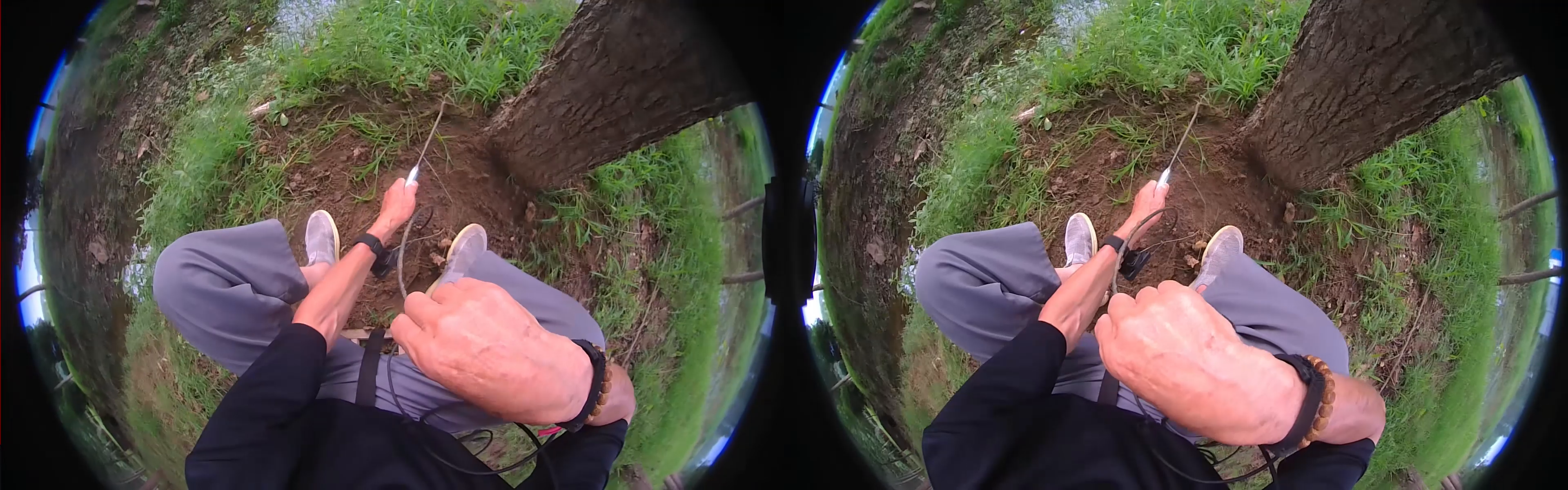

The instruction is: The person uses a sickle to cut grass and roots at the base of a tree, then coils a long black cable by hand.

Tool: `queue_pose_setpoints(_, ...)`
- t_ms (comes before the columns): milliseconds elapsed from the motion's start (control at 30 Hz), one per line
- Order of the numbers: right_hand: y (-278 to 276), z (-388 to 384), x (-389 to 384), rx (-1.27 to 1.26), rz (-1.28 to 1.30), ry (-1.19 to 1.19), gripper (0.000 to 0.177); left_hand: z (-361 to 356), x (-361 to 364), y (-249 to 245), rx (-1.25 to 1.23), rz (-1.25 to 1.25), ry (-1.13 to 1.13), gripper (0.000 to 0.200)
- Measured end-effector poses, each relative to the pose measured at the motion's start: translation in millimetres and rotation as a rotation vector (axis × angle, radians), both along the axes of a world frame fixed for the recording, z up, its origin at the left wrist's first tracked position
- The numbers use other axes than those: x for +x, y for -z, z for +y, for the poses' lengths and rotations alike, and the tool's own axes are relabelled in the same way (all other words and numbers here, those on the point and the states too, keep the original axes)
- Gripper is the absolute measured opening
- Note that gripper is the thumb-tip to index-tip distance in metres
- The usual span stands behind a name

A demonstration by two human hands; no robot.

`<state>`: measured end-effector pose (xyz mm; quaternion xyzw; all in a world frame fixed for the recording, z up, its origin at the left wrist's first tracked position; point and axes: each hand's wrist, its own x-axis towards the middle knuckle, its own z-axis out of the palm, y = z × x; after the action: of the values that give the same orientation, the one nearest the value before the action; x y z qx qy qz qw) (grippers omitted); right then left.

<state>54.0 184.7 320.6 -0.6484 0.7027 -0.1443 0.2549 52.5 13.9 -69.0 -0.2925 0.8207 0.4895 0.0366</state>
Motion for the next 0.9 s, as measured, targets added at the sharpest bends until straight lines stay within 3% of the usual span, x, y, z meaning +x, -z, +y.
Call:
queue_pose_setpoints(200, -0.7, 1.8, 3.8, -0.025, 0.002, -0.004, 0.014, 3.2, 50.1, -12.6, -0.014, -0.055, -0.099, 0.037)
queue_pose_setpoints(400, -1.7, 3.4, 4.0, -0.029, 0.000, 0.015, 0.011, 15.3, -43.4, -58.5, -0.079, 0.257, -0.146, 0.032)
queue_pose_setpoints(533, 0.4, 3.8, 3.8, -0.044, 0.011, 0.031, 0.010, 22.2, -107.1, -58.9, -0.106, 0.351, -0.132, 0.030)
queue_pose_setpoints(700, -0.4, 5.0, 1.8, -0.075, 0.007, 0.055, 0.011, 26.5, -113.6, -16.3, -0.135, -0.027, 0.124, 0.033)
queue_pose_setpoints(900, -0.8, 9.2, 4.3, -0.059, 0.013, 0.049, 0.011, 29.5, -76.1, -14.2, -0.089, 0.005, 0.127, 0.034)
